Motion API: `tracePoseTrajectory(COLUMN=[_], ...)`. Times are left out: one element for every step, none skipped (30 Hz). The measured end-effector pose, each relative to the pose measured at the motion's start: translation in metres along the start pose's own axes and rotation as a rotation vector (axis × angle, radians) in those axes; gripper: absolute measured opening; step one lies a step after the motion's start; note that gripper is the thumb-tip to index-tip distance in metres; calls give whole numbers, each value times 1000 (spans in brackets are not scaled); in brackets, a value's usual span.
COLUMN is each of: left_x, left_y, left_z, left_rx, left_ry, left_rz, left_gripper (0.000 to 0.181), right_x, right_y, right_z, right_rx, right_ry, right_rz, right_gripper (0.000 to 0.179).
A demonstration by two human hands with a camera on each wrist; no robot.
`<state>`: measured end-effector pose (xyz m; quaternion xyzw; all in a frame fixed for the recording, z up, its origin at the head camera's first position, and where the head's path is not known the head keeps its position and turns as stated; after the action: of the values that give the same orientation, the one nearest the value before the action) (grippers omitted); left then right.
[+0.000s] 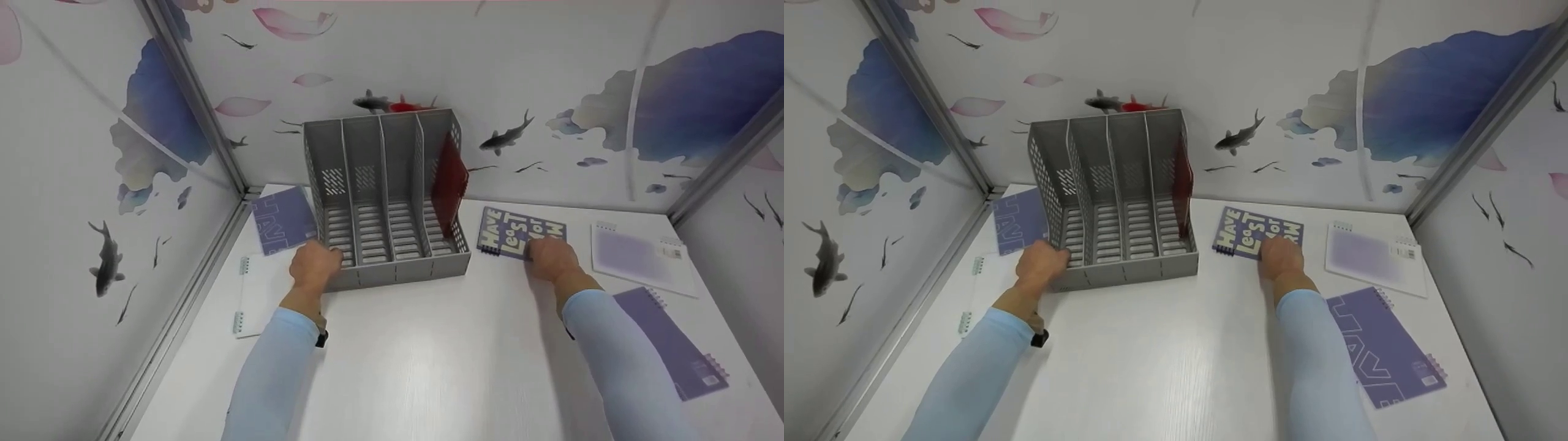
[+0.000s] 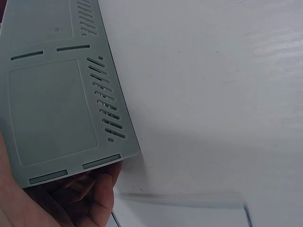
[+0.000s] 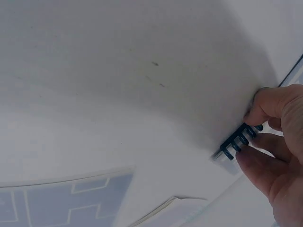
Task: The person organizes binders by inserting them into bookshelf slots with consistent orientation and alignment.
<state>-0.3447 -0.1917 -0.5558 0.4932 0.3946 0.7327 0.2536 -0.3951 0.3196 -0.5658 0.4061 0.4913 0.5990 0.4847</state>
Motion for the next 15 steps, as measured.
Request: tracePoseTrajectory(left_x=[0,-1,-1,-1,-1,-1,-1,-1,0,0,0,0,0,0,0], left_y=[0,-1,-1,-1,-1,-1,-1,-1,-1,-1,-1,-1,-1,0,0], left_z=[0,1,1,1,1,2,2,2,2,2,2,2,2,2,1], left_rx=[0,1,3,5,7,8,7,7,5,4,4,5,6,6,7], left_ry=[0,0,0,0,0,0,-1,-1,-2,-1,0,2,8,14,19], left_rz=[3,5,8,10,12,13,15,15,16,15,15,12,11,10,8], left_gripper=[36,36,37,37,37,37,38,39,40,41,42,43,43,43,43], right_x=[-1,-1,-2,-3,-3,-3,-4,-4,-4,-4,-4,-4,-5,-4,-4], right_y=[-1,-3,-4,-5,-6,-7,-7,-8,-8,-8,-8,-8,-8,-8,-8], right_z=[0,1,1,1,1,1,2,2,2,3,3,3,4,3,3], right_rx=[4,9,13,17,20,24,26,31,38,45,55,64,70,74,72], right_ry=[-3,-5,-8,-11,-11,-12,-11,-6,0,7,14,19,22,22,17], right_rz=[2,2,6,11,17,20,21,18,16,10,-1,-15,-32,-47,-58], right_gripper=[36,36,37,37,36,36,34,33,31,29,28,28,28,30,31])
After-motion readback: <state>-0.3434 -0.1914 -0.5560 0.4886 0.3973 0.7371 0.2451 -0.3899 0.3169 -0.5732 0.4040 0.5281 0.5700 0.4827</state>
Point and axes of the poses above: each hand's wrist, its own z-axis away from the middle knuckle, its own y-axis out of the back of the hand, x = y × z, the point moved 1 cm from there along -z, towards the middle knuckle
